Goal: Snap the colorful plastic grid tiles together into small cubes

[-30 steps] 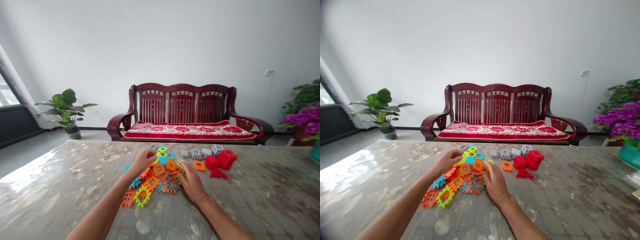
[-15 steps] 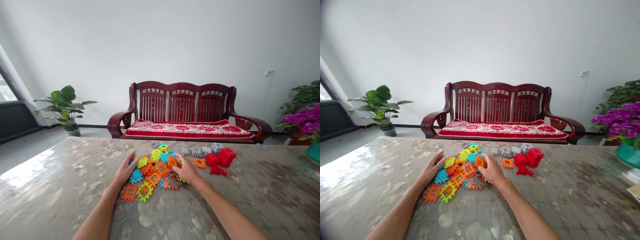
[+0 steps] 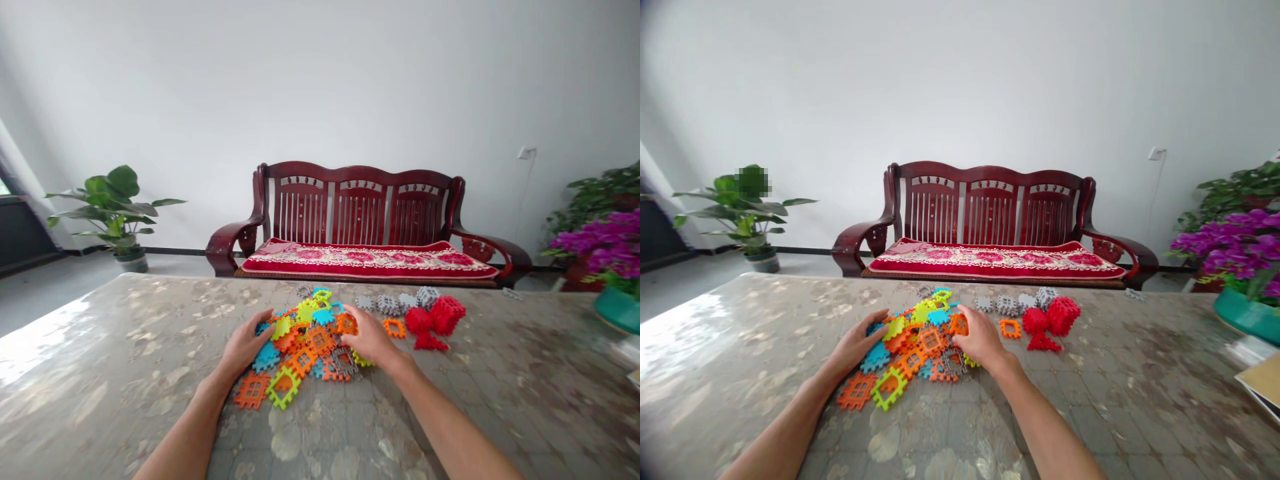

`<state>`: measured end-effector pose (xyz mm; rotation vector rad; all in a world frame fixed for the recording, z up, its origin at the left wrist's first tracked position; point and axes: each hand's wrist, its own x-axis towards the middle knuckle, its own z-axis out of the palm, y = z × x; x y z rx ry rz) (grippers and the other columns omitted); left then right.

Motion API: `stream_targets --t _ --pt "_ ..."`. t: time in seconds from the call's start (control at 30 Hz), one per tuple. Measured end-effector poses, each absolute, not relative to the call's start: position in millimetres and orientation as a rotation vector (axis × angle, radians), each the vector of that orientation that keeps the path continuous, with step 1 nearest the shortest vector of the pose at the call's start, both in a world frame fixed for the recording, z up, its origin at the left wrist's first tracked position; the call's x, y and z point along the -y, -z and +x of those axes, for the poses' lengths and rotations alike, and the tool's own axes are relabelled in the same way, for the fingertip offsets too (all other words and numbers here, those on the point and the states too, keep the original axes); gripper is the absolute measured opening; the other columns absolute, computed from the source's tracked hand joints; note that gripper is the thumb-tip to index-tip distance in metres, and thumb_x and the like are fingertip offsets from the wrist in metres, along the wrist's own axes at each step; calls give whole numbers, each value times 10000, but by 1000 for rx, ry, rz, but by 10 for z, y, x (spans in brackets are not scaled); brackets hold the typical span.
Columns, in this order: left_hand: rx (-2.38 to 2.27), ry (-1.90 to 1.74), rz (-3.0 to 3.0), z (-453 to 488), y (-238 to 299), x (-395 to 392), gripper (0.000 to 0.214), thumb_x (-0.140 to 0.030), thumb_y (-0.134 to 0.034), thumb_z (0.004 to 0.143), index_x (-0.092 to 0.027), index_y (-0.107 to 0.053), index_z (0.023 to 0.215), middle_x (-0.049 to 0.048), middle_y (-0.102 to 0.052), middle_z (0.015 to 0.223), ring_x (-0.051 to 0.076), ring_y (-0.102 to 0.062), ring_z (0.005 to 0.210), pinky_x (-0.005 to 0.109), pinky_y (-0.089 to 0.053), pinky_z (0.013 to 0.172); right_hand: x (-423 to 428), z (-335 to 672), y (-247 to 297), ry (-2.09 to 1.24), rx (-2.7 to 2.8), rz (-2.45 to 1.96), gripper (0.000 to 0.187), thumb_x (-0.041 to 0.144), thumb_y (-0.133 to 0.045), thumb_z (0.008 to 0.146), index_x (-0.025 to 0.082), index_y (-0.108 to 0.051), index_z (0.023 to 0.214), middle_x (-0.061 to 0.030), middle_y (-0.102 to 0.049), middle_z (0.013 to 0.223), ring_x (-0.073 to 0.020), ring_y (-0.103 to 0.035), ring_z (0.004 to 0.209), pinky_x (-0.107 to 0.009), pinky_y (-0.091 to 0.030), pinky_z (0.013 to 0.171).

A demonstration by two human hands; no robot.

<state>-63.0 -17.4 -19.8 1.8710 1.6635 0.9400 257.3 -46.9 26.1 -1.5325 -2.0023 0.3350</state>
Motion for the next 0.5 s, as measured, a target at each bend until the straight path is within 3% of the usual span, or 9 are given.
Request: stream_targets --t 0.2,0.5 --pt "-1683 -912 1897 -632 190 178 562 -496 -507 787 -216 -568 1270 47 -642 1280 249 -581 1174 348 -419 1046 567 3273 -304 -43 1987 -1649 593 66 -526 655 221 -608 1222 -63 -650 1224 -232 -579 1116 -371 -418 992" --pt "-1698 -888 1959 -631 180 165 448 -485 -496 797 -256 -665 1142 8 -682 1212 247 -601 1139 340 -429 1024 532 3663 -273 70 2089 -1860 563 79 -518 687 202 -600 1230 -76 -639 1243 -238 -567 1140 -364 -382 990"
